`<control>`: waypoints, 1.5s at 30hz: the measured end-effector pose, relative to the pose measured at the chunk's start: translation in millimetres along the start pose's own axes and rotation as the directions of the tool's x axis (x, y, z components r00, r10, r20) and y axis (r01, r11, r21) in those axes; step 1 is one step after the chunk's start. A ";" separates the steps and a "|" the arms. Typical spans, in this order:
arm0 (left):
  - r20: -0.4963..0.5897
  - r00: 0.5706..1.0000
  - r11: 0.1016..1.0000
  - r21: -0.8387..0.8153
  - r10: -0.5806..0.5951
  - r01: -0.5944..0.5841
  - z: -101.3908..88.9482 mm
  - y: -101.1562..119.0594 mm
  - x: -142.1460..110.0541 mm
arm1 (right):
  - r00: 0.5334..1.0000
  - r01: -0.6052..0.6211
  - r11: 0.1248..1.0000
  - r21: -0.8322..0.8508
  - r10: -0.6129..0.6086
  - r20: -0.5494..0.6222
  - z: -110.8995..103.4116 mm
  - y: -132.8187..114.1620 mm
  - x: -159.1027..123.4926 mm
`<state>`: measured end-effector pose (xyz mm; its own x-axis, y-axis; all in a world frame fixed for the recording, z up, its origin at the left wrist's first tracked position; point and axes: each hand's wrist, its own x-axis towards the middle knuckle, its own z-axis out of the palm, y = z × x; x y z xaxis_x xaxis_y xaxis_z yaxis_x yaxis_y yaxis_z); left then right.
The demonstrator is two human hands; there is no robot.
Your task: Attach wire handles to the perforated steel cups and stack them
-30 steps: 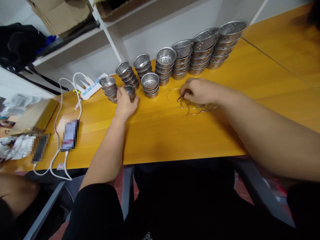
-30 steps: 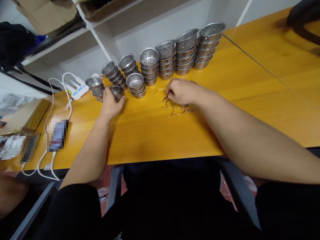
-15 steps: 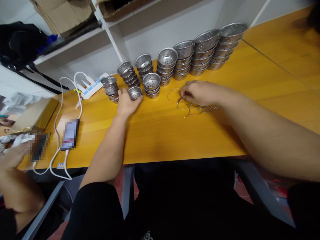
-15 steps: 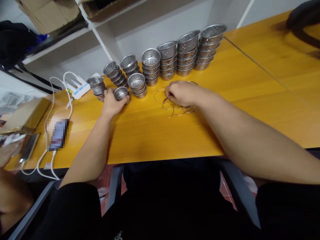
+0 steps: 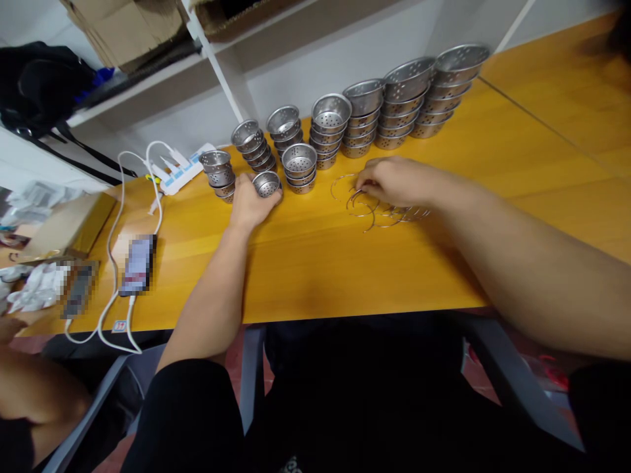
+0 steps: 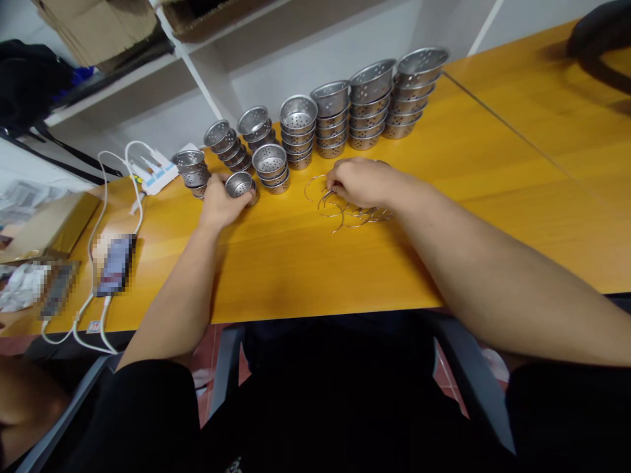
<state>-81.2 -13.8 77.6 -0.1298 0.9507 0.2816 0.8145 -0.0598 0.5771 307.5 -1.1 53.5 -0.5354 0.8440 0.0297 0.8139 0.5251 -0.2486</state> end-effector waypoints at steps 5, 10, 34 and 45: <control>0.001 1.000 0.999 -0.039 0.009 -0.009 0.8 -9.3 4.7 | 0.998 -0.062 0.998 -0.012 0.062 0.027 -8.7 -13.2 -2.7; -0.002 1.000 0.998 -0.048 0.027 -0.027 4.2 -15.8 8.2 | 0.997 -0.056 0.998 -0.025 0.057 0.044 -15.4 -21.7 -5.2; -0.148 0.954 0.961 -0.058 0.260 -0.271 -11.9 -2.2 1.4 | 0.996 0.005 0.994 0.105 0.004 -0.084 -6.8 -9.7 -3.3; 0.059 0.919 0.908 -0.189 0.390 -0.374 9.7 35.7 -31.4 | 0.993 -0.047 0.968 0.246 0.071 -0.092 -20.9 -31.2 -12.3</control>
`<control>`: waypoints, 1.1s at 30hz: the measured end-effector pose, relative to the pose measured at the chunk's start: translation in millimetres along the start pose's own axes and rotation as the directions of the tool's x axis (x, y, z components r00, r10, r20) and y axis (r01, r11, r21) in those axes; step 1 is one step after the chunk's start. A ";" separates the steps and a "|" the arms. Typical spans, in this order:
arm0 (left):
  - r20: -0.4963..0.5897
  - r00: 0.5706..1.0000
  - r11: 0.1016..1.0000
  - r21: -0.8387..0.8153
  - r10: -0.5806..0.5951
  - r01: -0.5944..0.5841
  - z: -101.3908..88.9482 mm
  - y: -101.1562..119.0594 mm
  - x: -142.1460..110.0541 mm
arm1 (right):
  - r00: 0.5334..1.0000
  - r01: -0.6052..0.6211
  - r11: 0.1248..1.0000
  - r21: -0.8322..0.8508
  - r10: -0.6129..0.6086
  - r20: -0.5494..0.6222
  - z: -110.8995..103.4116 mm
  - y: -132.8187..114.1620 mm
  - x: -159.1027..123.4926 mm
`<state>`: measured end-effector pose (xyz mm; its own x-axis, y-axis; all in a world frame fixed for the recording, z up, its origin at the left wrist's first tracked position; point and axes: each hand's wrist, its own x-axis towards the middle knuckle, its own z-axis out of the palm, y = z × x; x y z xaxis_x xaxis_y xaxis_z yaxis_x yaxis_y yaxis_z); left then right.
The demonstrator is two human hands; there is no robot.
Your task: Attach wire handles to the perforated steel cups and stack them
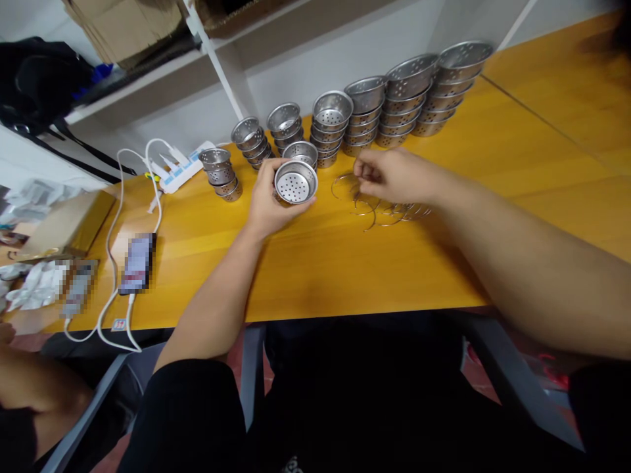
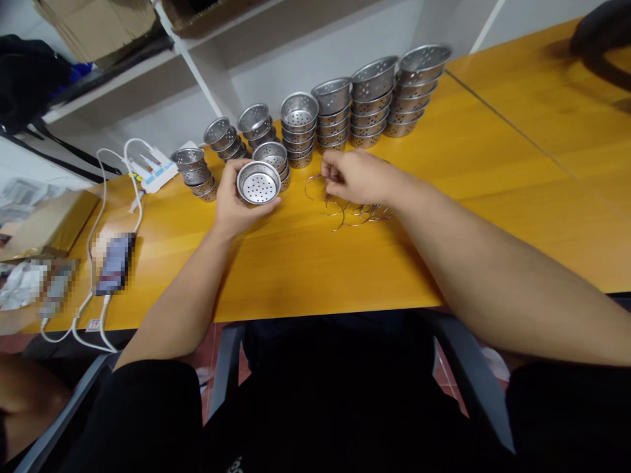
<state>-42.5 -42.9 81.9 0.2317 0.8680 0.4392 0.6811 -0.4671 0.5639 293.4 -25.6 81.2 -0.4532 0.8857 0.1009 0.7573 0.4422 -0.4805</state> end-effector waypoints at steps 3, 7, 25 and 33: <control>-0.001 1.000 0.998 -0.058 -0.004 0.004 8.8 -5.7 -2.1 | 1.000 0.006 0.999 0.048 -0.005 -0.030 0.6 -6.1 -2.2; 0.016 1.000 0.984 -0.179 -0.006 0.009 16.1 -15.1 -3.6 | 0.999 0.013 0.992 0.122 -0.007 -0.050 2.9 -13.2 -3.3; 0.075 0.997 0.978 -0.206 0.037 -0.021 45.9 -13.8 -8.8 | 0.962 0.028 0.967 0.252 0.042 -0.270 9.9 -38.8 -11.1; 0.051 0.996 0.961 -0.271 0.077 -0.060 50.6 -35.0 -8.5 | 0.952 0.130 0.942 0.308 -0.032 -0.305 20.5 -28.4 -5.9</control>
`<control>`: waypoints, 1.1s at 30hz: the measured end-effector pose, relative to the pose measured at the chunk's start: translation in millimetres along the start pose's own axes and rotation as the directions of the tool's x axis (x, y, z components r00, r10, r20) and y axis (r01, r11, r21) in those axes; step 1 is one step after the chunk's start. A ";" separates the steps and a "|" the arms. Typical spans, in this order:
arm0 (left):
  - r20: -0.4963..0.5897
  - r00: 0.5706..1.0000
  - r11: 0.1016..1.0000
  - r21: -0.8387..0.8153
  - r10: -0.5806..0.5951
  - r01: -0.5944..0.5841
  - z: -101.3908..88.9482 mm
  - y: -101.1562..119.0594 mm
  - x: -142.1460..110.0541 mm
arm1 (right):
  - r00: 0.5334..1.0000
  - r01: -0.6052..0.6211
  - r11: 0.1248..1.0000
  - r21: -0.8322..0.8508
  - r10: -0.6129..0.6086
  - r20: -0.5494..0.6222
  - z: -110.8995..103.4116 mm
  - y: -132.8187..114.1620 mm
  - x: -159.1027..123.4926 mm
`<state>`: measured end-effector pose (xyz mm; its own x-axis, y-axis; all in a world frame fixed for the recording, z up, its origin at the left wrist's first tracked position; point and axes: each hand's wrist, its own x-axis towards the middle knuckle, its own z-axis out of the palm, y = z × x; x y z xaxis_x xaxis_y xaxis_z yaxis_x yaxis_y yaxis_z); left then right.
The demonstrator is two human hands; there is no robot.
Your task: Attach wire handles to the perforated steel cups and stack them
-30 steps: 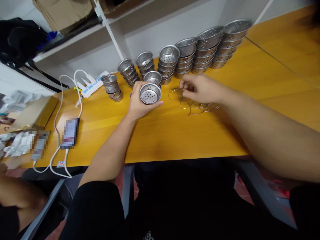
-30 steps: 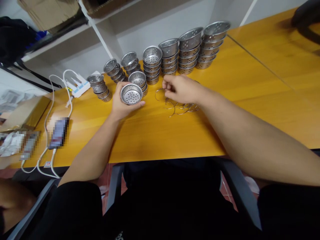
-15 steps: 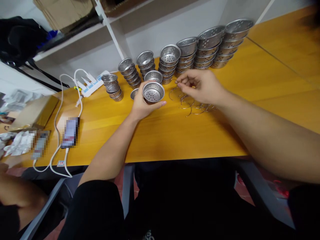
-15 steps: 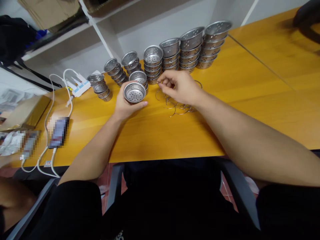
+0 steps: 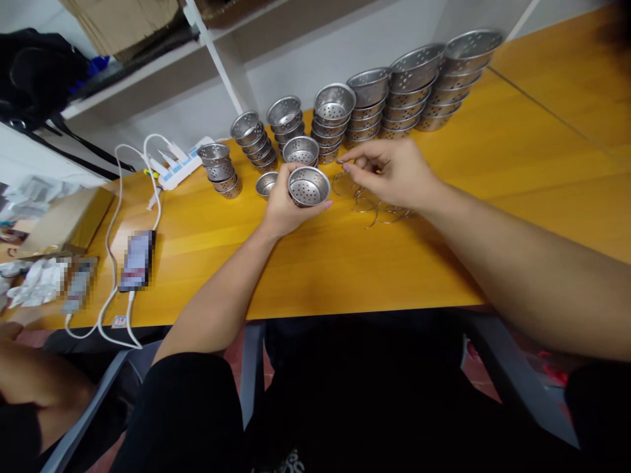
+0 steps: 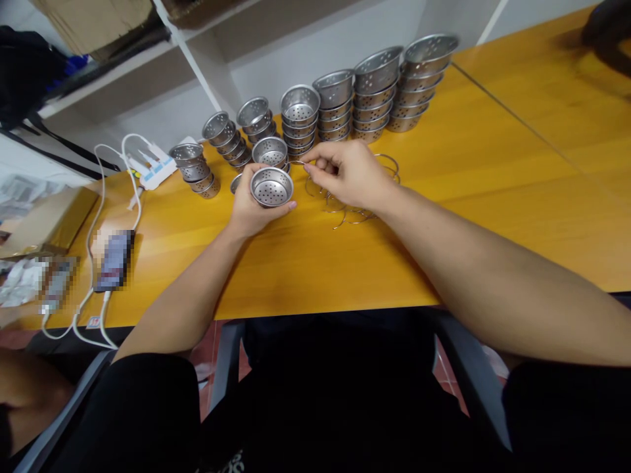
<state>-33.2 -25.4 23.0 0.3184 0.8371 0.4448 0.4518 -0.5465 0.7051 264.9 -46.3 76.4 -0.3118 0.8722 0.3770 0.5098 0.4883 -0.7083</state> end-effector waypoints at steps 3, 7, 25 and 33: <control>-0.021 0.996 0.994 -0.051 0.092 -0.093 8.3 -29.1 4.6 | 0.993 0.107 0.988 0.110 -0.101 -0.058 9.1 11.6 3.2; 0.005 0.980 0.978 -0.072 0.199 -0.198 17.8 -54.9 9.0 | 0.989 0.149 0.963 0.225 -0.140 -0.057 17.9 16.3 4.4; 0.023 0.978 0.956 -0.217 0.209 -0.199 31.7 -45.5 6.7 | 0.993 0.050 0.988 0.144 -0.033 -0.114 41.2 6.5 6.5; -0.003 0.992 0.988 -0.093 0.124 -0.123 30.4 -20.8 -0.3 | 0.990 0.004 0.987 0.163 0.019 -0.139 47.8 6.0 7.3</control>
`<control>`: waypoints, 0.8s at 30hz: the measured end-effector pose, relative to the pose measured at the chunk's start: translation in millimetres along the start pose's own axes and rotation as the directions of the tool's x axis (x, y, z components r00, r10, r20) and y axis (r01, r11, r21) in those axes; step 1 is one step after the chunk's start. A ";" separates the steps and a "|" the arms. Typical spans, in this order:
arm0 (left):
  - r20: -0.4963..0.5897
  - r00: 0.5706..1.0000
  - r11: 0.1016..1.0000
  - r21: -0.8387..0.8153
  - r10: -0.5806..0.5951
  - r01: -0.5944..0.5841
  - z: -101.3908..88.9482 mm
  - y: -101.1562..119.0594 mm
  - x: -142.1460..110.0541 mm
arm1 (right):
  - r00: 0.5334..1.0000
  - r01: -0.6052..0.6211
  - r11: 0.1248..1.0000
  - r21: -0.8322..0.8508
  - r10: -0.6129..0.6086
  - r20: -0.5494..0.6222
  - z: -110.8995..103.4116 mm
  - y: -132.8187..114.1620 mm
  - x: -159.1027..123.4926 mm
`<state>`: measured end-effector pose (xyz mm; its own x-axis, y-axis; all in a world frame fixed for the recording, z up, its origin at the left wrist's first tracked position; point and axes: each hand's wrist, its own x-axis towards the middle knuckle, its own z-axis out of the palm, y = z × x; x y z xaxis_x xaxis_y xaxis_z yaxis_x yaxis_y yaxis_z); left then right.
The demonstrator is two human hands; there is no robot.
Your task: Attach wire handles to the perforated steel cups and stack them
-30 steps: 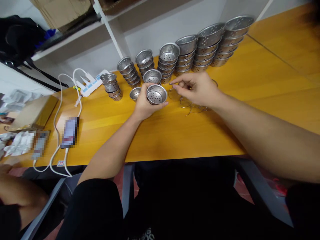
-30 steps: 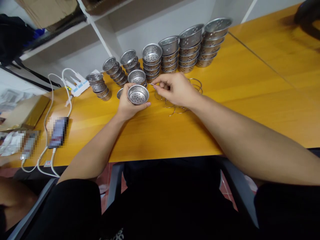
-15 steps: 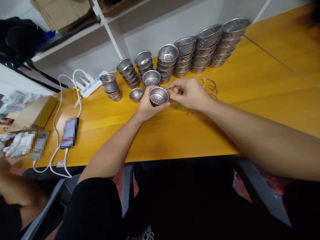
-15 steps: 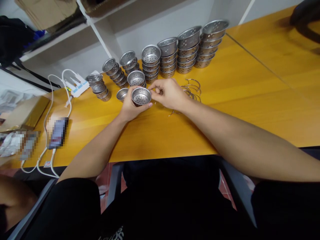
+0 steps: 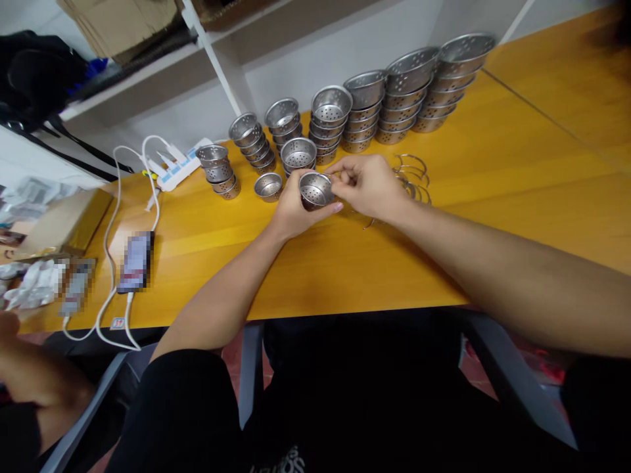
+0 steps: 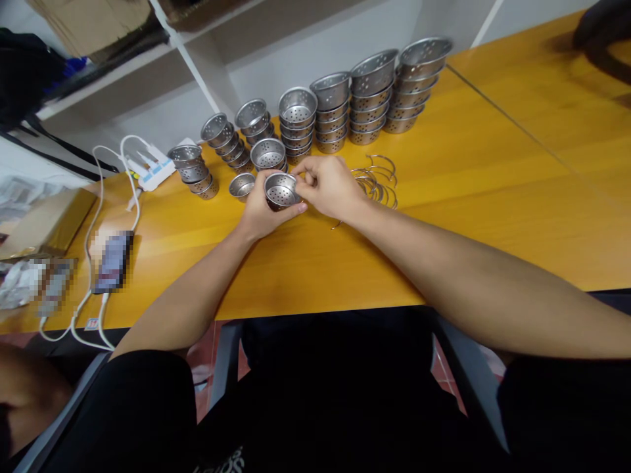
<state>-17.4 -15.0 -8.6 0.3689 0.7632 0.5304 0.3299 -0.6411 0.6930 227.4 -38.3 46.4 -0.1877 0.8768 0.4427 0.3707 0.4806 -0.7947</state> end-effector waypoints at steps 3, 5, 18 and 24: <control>0.016 1.000 1.000 0.015 -0.018 0.018 -0.8 4.8 -0.2 | 1.000 0.006 0.995 0.095 -0.008 0.019 -0.5 -2.7 -0.4; 0.056 0.997 0.998 -0.029 -0.050 0.052 -3.1 7.2 0.0 | 0.996 0.008 0.981 0.192 -0.025 0.083 -5.8 -6.7 -0.5; 0.177 0.981 0.988 -0.143 0.077 -0.052 -0.7 -20.2 0.6 | 0.962 -0.061 0.940 0.336 -0.035 0.272 -19.8 -12.7 2.8; 0.153 0.982 0.994 -0.054 0.106 -0.099 0.8 -28.2 0.3 | 0.965 -0.058 0.963 0.265 -0.014 0.260 -14.3 -12.8 1.7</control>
<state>-25.9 3.2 -28.4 0.5307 0.6692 0.5201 0.2441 -0.7083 0.6623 235.3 -43.1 63.3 -0.4230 0.8438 0.3304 0.1267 0.4161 -0.9005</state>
